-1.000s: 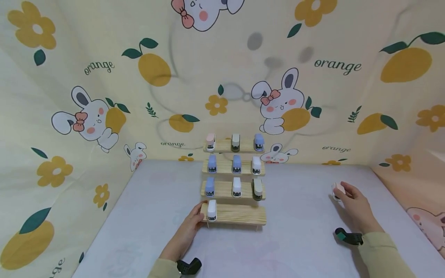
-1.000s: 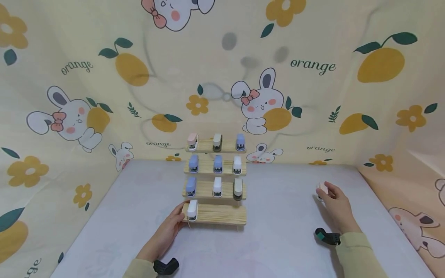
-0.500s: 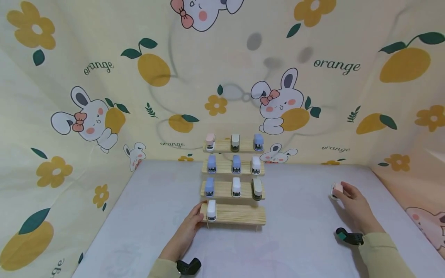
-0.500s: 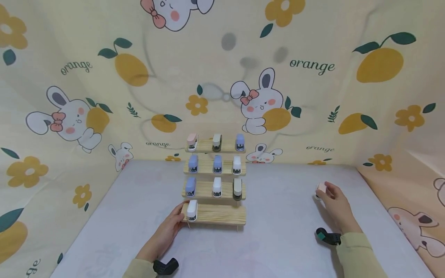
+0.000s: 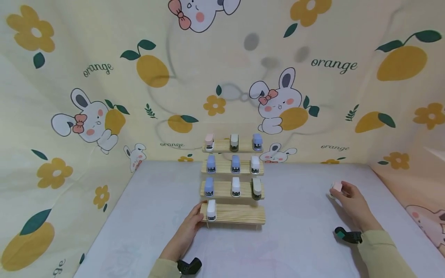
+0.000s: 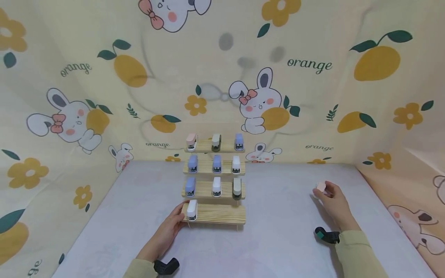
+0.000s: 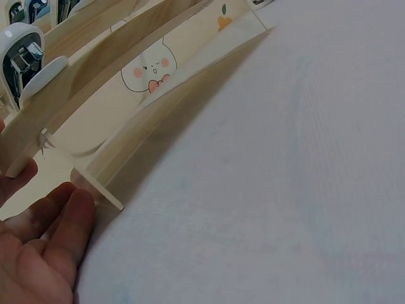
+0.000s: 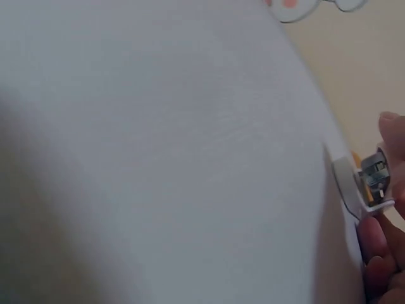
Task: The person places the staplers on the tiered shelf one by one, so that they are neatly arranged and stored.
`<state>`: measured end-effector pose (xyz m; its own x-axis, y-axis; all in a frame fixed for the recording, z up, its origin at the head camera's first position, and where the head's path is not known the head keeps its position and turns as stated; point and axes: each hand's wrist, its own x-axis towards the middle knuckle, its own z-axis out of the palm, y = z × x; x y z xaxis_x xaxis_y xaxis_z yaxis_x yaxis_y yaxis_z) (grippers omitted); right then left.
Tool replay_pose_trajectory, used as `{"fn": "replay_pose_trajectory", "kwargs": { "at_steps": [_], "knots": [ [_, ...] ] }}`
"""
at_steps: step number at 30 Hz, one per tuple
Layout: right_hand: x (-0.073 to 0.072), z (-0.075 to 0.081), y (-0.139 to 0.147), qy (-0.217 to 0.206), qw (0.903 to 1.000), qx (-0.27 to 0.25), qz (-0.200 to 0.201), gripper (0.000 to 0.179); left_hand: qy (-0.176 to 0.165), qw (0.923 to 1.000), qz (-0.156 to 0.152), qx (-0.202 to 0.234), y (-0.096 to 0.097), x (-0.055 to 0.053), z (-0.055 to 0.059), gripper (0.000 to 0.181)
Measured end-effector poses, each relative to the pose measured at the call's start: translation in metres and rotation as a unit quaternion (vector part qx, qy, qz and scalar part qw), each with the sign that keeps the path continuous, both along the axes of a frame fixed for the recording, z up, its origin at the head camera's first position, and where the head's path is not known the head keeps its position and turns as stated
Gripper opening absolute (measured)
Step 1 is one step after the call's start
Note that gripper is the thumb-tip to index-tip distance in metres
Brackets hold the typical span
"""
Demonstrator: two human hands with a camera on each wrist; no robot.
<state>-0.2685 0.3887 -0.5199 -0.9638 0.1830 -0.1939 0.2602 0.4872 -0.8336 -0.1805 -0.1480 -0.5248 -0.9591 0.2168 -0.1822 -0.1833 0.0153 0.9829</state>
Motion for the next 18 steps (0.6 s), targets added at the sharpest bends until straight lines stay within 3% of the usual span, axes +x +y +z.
{"fn": "replay_pose_trajectory", "kwargs": {
  "at_steps": [8, 18],
  "knots": [
    [0.013, 0.000, 0.001, -0.005, 0.9992, 0.036, 0.017, 0.106, 0.004, 1.0000, -0.002, -0.001, 0.002, -0.001, -0.002, 0.052],
    [0.032, 0.025, -0.037, -0.016, 0.9920, 0.082, 0.095, 0.098, -0.001, 1.0000, 0.003, 0.002, 0.001, 0.000, 0.002, 0.053]
  ]
}}
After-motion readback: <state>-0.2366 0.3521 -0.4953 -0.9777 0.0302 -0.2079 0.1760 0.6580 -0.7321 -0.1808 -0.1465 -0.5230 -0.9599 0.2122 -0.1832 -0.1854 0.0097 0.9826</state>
